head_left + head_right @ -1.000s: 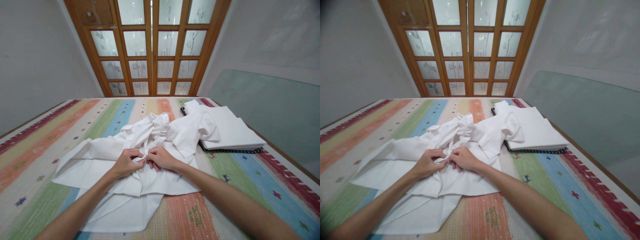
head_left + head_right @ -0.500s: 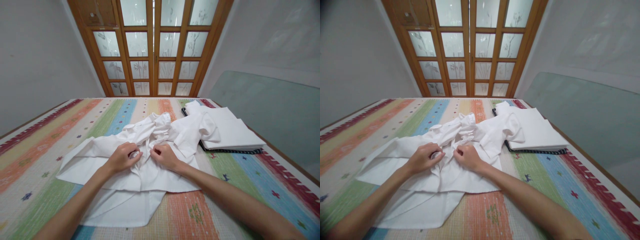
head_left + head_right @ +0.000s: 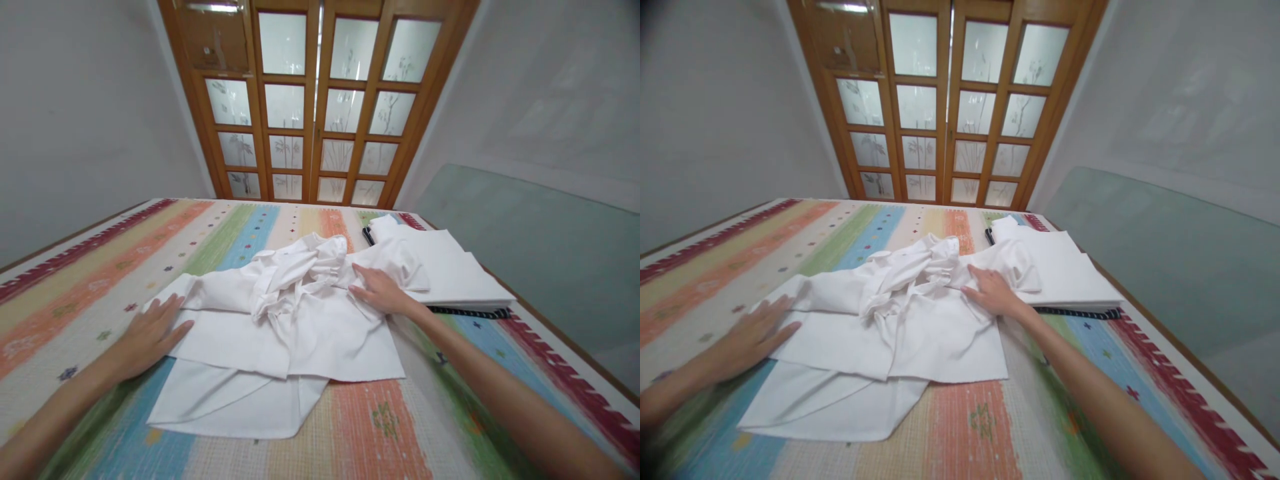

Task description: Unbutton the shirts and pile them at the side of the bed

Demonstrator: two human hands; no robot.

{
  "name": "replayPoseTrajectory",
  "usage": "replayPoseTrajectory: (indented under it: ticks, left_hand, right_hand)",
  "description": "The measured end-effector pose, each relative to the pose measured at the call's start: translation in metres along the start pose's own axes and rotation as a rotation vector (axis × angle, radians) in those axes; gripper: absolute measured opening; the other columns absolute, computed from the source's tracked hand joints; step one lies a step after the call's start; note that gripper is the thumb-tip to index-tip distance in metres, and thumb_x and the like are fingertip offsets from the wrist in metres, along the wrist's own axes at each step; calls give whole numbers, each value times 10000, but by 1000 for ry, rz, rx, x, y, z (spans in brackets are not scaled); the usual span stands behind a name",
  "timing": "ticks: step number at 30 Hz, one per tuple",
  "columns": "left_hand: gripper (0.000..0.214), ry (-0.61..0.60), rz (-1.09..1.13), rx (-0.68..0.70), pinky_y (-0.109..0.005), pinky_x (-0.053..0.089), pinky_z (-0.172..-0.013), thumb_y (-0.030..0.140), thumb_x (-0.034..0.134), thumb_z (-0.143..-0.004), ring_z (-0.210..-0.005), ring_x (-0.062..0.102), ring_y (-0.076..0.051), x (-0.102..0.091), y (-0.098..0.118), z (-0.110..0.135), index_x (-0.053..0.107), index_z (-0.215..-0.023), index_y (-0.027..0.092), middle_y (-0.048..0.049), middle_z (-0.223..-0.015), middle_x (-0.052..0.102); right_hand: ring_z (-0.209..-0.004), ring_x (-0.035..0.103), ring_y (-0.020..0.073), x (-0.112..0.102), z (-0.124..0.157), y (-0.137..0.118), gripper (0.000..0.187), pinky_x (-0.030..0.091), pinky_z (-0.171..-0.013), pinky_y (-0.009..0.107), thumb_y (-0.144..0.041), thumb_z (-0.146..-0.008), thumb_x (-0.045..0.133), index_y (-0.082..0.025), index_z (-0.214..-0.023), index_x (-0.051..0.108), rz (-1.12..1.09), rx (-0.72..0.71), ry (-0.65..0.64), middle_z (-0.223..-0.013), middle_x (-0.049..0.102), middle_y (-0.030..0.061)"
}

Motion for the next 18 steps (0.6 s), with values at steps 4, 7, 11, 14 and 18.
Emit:
replayPoseTrajectory:
  ticks: [4,7,11,14,18]
  left_hand:
    - [828,2,15,99,-585,154,-1142,668,269,-868,-1439,222,-372,13,31,16,256,-1510,145,-151,-1556,296]
    - [981,-10,14,150,-630,101,-1132,713,426,-791,-1439,203,-398,15,52,22,145,-1537,141,-189,-1573,220]
    - [1276,17,70,219,-684,99,-1102,740,596,-652,-1423,214,-440,13,74,21,-99,-1529,126,-252,-1568,163]
    - [1354,88,184,280,-681,147,-1105,690,663,-617,-1412,247,-439,9,93,18,-210,-1501,150,-250,-1568,176]
    - [1226,322,496,289,-526,278,-1150,569,631,-692,-1415,285,-373,-5,100,15,-216,-1502,206,-179,-1571,220]
  right_hand:
    - [-1355,377,323,21,-11,-27,736,272,-1103,486,-603,-909,413,-124,-1464,359,-189,-63,-29,-1461,425,191]
    - [-1322,416,323,24,-23,-58,710,292,-1095,496,-603,-898,451,-134,-1428,413,-442,-99,-15,-1448,445,185]
    - [-1255,487,285,29,-39,-122,654,322,-1093,463,-575,-846,581,-157,-1340,487,-836,-237,-104,-1392,514,146]
    - [-1196,539,243,42,-49,-179,646,377,-1067,415,-567,-789,657,-184,-1285,498,-1235,-239,-255,-1329,569,108]
    - [-978,655,235,59,-61,-258,497,501,-934,379,-510,-774,666,-164,-1119,577,-1665,-202,-546,-1104,674,110]
Point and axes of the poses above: each hand's wrist, its own z-axis away from the middle knuckle, its own x-axis out of the palm, y = z × x, the point moved 6 cm from there along -z, towards the middle knuckle
